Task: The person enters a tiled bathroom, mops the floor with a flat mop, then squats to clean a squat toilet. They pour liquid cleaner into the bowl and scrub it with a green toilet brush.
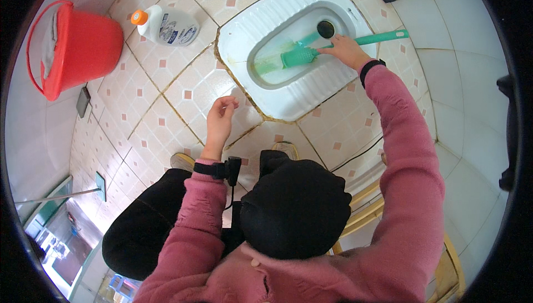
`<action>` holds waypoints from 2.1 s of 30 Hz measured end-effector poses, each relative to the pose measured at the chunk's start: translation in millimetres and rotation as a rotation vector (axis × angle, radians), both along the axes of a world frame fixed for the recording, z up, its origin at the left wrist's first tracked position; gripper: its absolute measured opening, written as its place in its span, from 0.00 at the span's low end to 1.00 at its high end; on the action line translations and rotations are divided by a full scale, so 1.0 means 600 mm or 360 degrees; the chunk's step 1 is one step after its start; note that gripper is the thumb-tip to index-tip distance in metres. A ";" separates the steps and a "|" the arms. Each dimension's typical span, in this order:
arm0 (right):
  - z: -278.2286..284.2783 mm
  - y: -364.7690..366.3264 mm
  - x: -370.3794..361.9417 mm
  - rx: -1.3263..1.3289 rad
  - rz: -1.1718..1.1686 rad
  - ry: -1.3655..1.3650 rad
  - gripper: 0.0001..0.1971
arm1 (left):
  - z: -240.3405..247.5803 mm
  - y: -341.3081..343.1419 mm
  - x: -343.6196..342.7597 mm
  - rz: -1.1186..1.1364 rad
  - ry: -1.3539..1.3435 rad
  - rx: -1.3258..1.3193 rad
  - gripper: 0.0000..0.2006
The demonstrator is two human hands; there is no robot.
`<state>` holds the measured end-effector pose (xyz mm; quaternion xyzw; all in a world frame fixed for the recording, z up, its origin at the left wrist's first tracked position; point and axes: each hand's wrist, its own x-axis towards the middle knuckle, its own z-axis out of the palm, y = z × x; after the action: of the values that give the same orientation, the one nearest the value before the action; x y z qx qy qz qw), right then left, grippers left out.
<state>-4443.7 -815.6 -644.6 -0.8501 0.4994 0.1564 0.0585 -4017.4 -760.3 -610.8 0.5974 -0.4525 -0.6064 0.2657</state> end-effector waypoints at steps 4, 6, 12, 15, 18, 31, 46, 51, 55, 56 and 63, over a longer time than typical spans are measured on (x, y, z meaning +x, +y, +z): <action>-0.018 0.007 0.041 0.0051 0.0157 -0.0254 0.20 | -0.006 0.000 -0.005 -0.0031 0.0033 0.0007 0.08; -0.037 0.006 0.085 -0.0026 0.0156 -0.0330 0.19 | -0.005 -0.003 -0.009 -0.0040 0.0007 0.0029 0.08; -0.038 -0.023 0.070 0.0067 0.0085 -0.0253 0.19 | 0.000 -0.015 0.002 -0.0053 0.0046 -0.0042 0.08; -0.012 -0.032 0.005 -0.0046 0.0022 -0.0081 0.19 | 0.001 -0.018 0.013 -0.0018 -0.0004 -0.0013 0.08; -0.009 -0.029 0.003 -0.0025 0.0003 0.0010 0.19 | -0.001 -0.018 0.015 0.0004 -0.0001 0.0014 0.07; -0.027 -0.008 -0.022 -0.0113 -0.0235 -0.0098 0.18 | 0.006 -0.020 0.000 -0.0043 -0.0019 -0.0030 0.08; -0.016 0.046 0.013 -0.0047 -0.0731 -0.0042 0.16 | 0.008 -0.037 -0.016 -0.0109 0.0010 -0.0047 0.08; -0.027 0.089 0.111 -0.0024 -0.0395 -0.0198 0.16 | 0.007 -0.037 -0.043 -0.0158 0.0126 -0.0052 0.08; -0.025 0.083 0.082 -0.0157 -0.0506 -0.0083 0.15 | 0.010 -0.033 -0.044 -0.0197 0.0072 -0.0056 0.09; -0.021 0.080 0.057 -0.0142 -0.0568 -0.0024 0.14 | 0.011 -0.033 -0.041 -0.0202 0.0037 -0.0040 0.09; -0.037 0.034 -0.006 -0.0148 -0.0863 0.0269 0.13 | 0.006 -0.040 -0.029 -0.0153 0.0063 0.0015 0.09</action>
<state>-4447.2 -795.4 -666.8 -0.6713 0.7182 0.1824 0.0173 -4035.0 -784.0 -607.1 0.5642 -0.4723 -0.6323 0.2424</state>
